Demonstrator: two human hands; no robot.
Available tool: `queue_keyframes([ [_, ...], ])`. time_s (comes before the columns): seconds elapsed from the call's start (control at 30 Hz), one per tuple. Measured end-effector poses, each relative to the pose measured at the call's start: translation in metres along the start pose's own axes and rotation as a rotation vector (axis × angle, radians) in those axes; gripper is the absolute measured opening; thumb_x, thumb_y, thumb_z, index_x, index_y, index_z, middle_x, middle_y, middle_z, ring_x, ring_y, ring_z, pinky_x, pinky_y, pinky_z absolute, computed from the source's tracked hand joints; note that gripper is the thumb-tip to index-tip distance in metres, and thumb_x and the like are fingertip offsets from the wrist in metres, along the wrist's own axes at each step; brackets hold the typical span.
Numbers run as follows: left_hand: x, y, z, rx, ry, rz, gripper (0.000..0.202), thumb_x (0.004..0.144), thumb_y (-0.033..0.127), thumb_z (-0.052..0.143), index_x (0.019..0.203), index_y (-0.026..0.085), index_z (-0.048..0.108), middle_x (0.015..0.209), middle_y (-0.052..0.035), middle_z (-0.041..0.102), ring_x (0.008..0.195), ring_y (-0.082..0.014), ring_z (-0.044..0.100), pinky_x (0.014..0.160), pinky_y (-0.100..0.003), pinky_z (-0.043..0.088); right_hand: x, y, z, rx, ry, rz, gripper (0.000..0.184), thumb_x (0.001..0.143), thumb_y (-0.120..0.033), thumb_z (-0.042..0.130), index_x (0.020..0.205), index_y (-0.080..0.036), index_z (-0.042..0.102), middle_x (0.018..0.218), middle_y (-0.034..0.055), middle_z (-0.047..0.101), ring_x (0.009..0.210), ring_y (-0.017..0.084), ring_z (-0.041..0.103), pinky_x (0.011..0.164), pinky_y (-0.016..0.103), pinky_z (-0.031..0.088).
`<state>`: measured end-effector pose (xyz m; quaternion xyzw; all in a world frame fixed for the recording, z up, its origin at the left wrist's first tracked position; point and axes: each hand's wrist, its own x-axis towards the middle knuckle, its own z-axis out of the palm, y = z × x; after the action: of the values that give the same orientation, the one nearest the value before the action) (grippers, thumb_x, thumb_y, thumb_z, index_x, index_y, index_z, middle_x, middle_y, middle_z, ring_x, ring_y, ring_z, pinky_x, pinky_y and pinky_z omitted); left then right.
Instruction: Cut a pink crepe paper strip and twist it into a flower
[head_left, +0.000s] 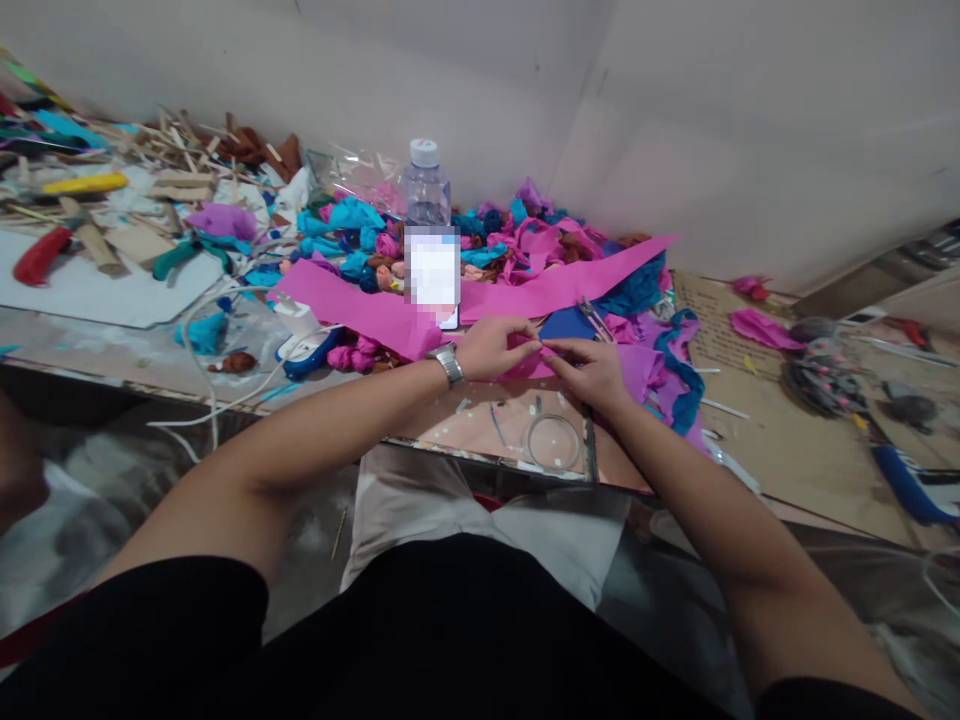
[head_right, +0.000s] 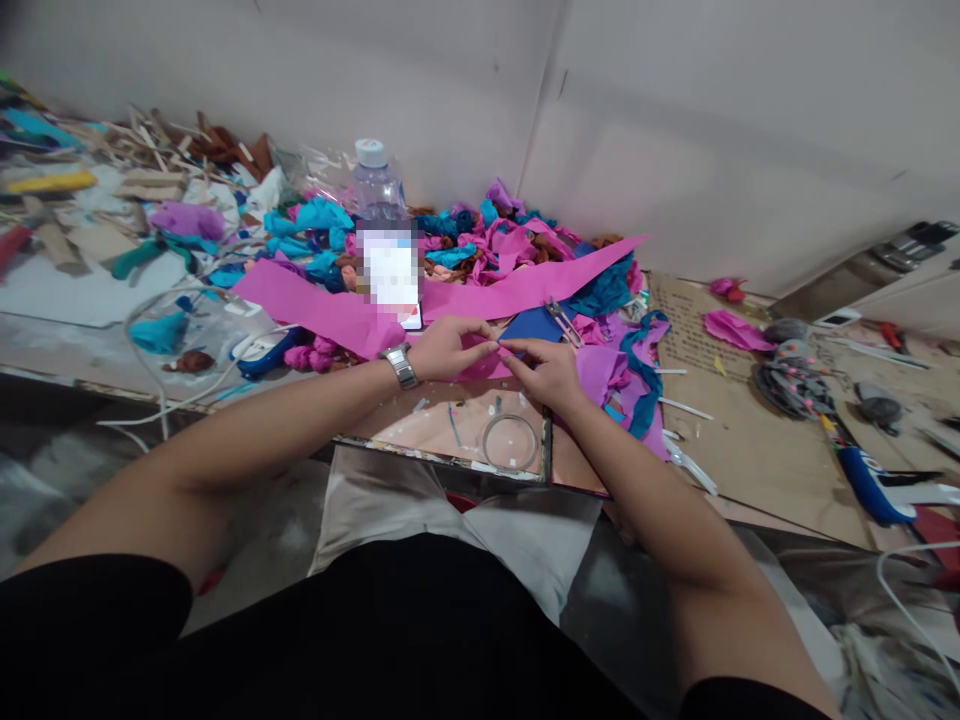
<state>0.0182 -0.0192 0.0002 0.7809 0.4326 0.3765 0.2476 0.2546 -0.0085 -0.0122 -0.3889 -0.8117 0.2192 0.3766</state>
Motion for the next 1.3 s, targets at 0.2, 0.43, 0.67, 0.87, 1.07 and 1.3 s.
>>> queue_keyframes([
  [0.2,-0.0017,0.0013,0.0006,-0.012,-0.023,0.005,0.028,0.095,0.043,0.063,0.101,0.020,0.078,0.102,-0.0057,0.082,0.094,-0.0220,0.075,0.087,-0.035,0.054,-0.0005,0.0013,0.0009,-0.009,-0.006,0.007,0.036,0.094,-0.054,0.073,0.109,-0.023,0.087,0.096,0.0073,0.086,0.068,0.020,0.073,0.066,0.034,0.056],
  [0.43,-0.0017,0.0023,0.0013,-0.002,-0.012,-0.008,0.027,0.095,0.041,0.064,0.102,0.019,0.079,0.104,-0.0059,0.083,0.095,-0.0228,0.075,0.086,-0.035,0.054,0.0004,-0.0011,-0.0001,-0.020,0.008,-0.005,0.035,0.094,-0.054,0.073,0.106,-0.024,0.086,0.089,0.0063,0.085,0.061,0.017,0.068,0.063,0.032,0.055],
  [0.67,-0.0027,0.0065,-0.0007,0.010,-0.035,-0.021,0.026,0.096,0.039,0.062,0.099,0.020,0.078,0.101,-0.0048,0.082,0.090,-0.0212,0.073,0.082,-0.034,0.052,0.0019,-0.0037,-0.0011,-0.039,0.021,-0.050,0.030,0.094,-0.053,0.074,0.104,-0.027,0.085,0.095,0.0068,0.084,0.062,0.017,0.066,0.063,0.034,0.055],
  [0.87,-0.0026,0.0069,-0.0008,0.002,-0.049,-0.025,0.026,0.096,0.038,0.060,0.098,0.018,0.078,0.099,-0.0052,0.081,0.088,-0.0203,0.073,0.078,-0.032,0.051,0.0024,-0.0050,-0.0010,-0.013,0.018,-0.092,0.026,0.095,-0.049,0.075,0.103,-0.026,0.085,0.099,0.0071,0.084,0.066,0.017,0.068,0.064,0.033,0.055],
  [1.07,-0.0023,0.0032,0.0009,0.007,-0.037,0.000,0.028,0.096,0.039,0.061,0.099,0.018,0.079,0.100,-0.0050,0.082,0.087,-0.0192,0.072,0.080,-0.031,0.051,0.0042,-0.0037,-0.0008,0.029,0.051,-0.212,0.017,0.095,-0.039,0.078,0.102,-0.025,0.085,0.098,0.0061,0.084,0.068,0.015,0.070,0.061,0.029,0.054],
  [1.3,-0.0019,0.0040,0.0004,-0.028,-0.029,-0.022,0.027,0.096,0.038,0.064,0.101,0.019,0.083,0.102,-0.0049,0.083,0.091,-0.0192,0.075,0.082,-0.030,0.053,0.0046,-0.0024,0.0003,0.016,0.064,-0.228,0.017,0.096,-0.040,0.078,0.100,-0.025,0.085,0.095,0.0059,0.084,0.066,0.015,0.070,0.058,0.029,0.055],
])
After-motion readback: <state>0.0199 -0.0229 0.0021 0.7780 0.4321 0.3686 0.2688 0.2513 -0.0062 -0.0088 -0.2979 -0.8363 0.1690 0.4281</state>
